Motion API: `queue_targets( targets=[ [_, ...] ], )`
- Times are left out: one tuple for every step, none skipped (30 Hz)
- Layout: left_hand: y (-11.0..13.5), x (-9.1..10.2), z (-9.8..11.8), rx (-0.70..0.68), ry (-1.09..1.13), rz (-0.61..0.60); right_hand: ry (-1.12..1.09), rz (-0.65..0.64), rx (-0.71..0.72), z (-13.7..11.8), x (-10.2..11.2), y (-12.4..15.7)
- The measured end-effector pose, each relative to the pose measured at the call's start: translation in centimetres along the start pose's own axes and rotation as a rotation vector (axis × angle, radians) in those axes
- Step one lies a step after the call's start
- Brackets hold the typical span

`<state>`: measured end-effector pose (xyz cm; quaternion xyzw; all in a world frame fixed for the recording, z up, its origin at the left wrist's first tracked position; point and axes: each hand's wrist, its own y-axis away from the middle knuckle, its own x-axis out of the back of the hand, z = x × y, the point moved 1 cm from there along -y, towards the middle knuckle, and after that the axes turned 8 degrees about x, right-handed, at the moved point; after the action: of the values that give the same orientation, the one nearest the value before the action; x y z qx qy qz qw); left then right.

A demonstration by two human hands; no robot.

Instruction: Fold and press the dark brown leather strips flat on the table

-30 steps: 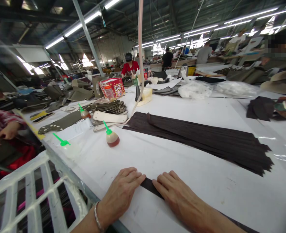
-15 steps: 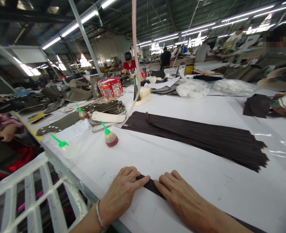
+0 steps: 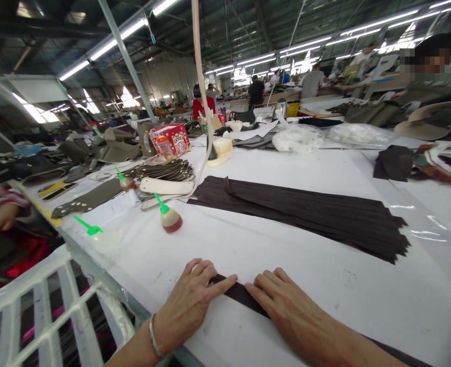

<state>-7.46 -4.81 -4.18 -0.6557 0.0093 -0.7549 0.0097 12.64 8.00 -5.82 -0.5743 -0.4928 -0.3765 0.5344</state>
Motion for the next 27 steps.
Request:
queue_targets(
  targets=[
    [0.1, 0.0, -0.1, -0.004, -0.001, 0.015, -0.002, 0.012, -0.003, 0.0, 0.0, 0.0],
    [0.1, 0.0, -0.1, -0.011, 0.001, 0.034, -0.004, 0.021, -0.005, 0.0, 0.0, 0.0],
    [0.2, 0.0, -0.1, -0.017, 0.007, 0.064, -0.006, 0.028, -0.006, 0.0, 0.0, 0.0],
    [0.2, 0.0, -0.1, -0.009, 0.014, 0.109, -0.01, 0.031, -0.01, -0.1, 0.0, 0.0],
    [0.1, 0.0, 0.1, 0.015, 0.025, 0.169, -0.014, 0.03, -0.016, -0.1, 0.0, -0.1],
    [0.0, 0.0, 0.3, 0.047, 0.038, 0.24, -0.018, 0.029, -0.022, -0.1, 0.0, -0.1],
    [-0.1, 0.0, 0.6, 0.079, 0.059, 0.301, -0.021, 0.028, -0.028, -0.1, -0.1, -0.1],
    [-0.3, -0.1, 1.0, 0.095, 0.089, 0.337, -0.02, 0.032, -0.03, -0.2, -0.2, -0.1],
    [-0.5, -0.2, 1.5, 0.09, 0.126, 0.34, -0.015, 0.041, -0.028, -0.2, -0.2, -0.1],
    [-0.7, -0.4, 2.0, 0.068, 0.165, 0.308, -0.007, 0.051, -0.024, -0.2, -0.2, -0.1],
    [-0.9, -0.7, 2.5, 0.04, 0.2, 0.254, 0.001, 0.06, -0.019, -0.3, -0.2, -0.1],
    [-1.1, -1.0, 2.9, 0.019, 0.227, 0.192, 0.008, 0.062, -0.018, -0.3, -0.2, 0.0],
    [-1.2, -1.3, 3.2, 0.008, 0.24, 0.142, 0.015, 0.055, -0.019, -0.3, -0.1, 0.0],
    [-1.2, -1.6, 3.4, 0.004, 0.242, 0.109, 0.022, 0.044, -0.02, -0.4, 0.0, 0.2],
    [-1.2, -1.8, 3.5, 0.003, 0.24, 0.09, 0.029, 0.03, -0.019, -0.4, 0.1, 0.3],
    [-1.1, -2.0, 3.5, -0.007, 0.237, 0.078, 0.037, 0.018, -0.016, -0.4, 0.2, 0.5],
    [-1.0, -2.1, 3.5, -0.022, 0.235, 0.071, 0.046, 0.008, -0.011, -0.4, 0.3, 0.7],
    [-0.9, -2.2, 3.4, -0.036, 0.232, 0.066, 0.052, 0.001, -0.006, -0.4, 0.3, 0.9],
    [-0.8, -2.2, 3.3, -0.048, 0.228, 0.058, 0.055, -0.003, -0.002, -0.4, 0.4, 1.1],
    [-0.8, -2.2, 3.2, -0.054, 0.22, 0.047, 0.055, -0.006, -0.001, -0.4, 0.4, 1.3],
    [-0.7, -2.2, 3.2, -0.055, 0.206, 0.035, 0.054, -0.008, -0.004, -0.4, 0.4, 1.6],
    [-0.7, -2.2, 3.2, -0.051, 0.189, 0.024, 0.054, -0.008, -0.007, -0.4, 0.4, 1.8],
    [-0.7, -2.2, 3.2, -0.046, 0.171, 0.011, 0.055, -0.007, -0.008, -0.4, 0.5, 2.0],
    [-0.8, -2.2, 3.3, -0.041, 0.153, -0.002, 0.058, -0.008, -0.009, -0.4, 0.5, 2.3],
    [-0.8, -2.3, 3.3, -0.037, 0.137, -0.015, 0.061, -0.009, -0.01, -0.4, 0.6, 2.5],
    [-0.8, -2.3, 3.3, -0.033, 0.123, -0.024, 0.064, -0.012, -0.009, -0.4, 0.7, 2.8],
    [-0.8, -2.3, 3.4, -0.033, 0.112, -0.031, 0.067, -0.012, -0.005, -0.3, 0.9, 3.0]
  ],
)
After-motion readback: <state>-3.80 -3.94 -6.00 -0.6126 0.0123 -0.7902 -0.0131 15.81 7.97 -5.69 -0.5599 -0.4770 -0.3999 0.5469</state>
